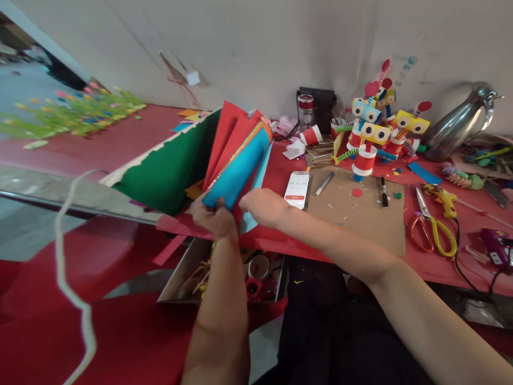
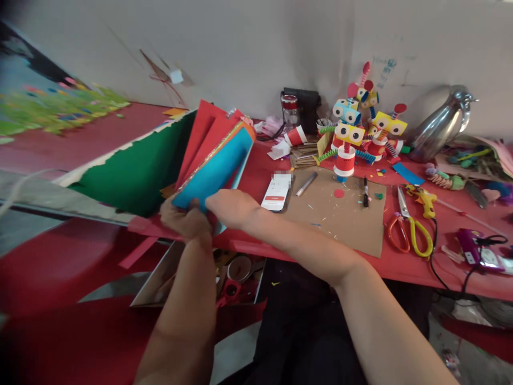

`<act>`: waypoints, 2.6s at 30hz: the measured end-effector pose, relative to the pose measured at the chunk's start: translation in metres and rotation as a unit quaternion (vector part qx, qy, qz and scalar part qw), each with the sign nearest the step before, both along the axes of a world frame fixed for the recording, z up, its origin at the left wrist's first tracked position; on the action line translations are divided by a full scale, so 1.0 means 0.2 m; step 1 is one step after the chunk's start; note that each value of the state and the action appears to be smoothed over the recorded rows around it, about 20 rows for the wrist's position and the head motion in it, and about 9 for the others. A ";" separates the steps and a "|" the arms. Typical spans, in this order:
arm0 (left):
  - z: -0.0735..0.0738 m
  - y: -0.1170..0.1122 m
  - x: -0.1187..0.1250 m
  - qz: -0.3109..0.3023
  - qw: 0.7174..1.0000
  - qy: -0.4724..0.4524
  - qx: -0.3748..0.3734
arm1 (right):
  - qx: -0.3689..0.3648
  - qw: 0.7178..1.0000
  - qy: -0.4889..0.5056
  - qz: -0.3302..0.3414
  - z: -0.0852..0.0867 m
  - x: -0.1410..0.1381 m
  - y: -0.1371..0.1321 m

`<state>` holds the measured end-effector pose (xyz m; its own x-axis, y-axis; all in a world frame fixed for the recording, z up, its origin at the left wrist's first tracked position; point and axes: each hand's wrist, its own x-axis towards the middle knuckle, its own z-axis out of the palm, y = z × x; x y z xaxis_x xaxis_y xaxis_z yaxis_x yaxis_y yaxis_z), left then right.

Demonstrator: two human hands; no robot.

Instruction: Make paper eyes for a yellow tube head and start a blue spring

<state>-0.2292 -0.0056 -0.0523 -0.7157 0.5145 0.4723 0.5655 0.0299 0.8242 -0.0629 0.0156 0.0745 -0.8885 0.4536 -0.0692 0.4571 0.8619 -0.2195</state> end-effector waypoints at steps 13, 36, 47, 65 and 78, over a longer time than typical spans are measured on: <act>0.14 -0.01 0.20 -0.014 0.993 0.038 -0.114 | -0.199 0.980 -0.002 -0.021 0.03 1.30 -0.27; 0.04 -0.51 1.19 -0.429 0.770 0.433 -0.191 | 0.104 0.969 0.159 -0.159 -0.39 1.64 -0.31; -0.02 -0.59 1.14 -0.381 0.831 0.404 -0.026 | 0.189 0.934 0.201 -0.228 -0.54 1.62 -0.67; 0.12 -0.48 1.04 -0.371 0.843 0.361 -0.147 | 0.067 0.882 0.248 -0.395 -0.48 1.60 -0.57; 0.06 -0.46 0.89 -0.292 0.885 0.299 -0.205 | 0.033 0.891 0.213 -0.400 -0.47 1.63 -0.53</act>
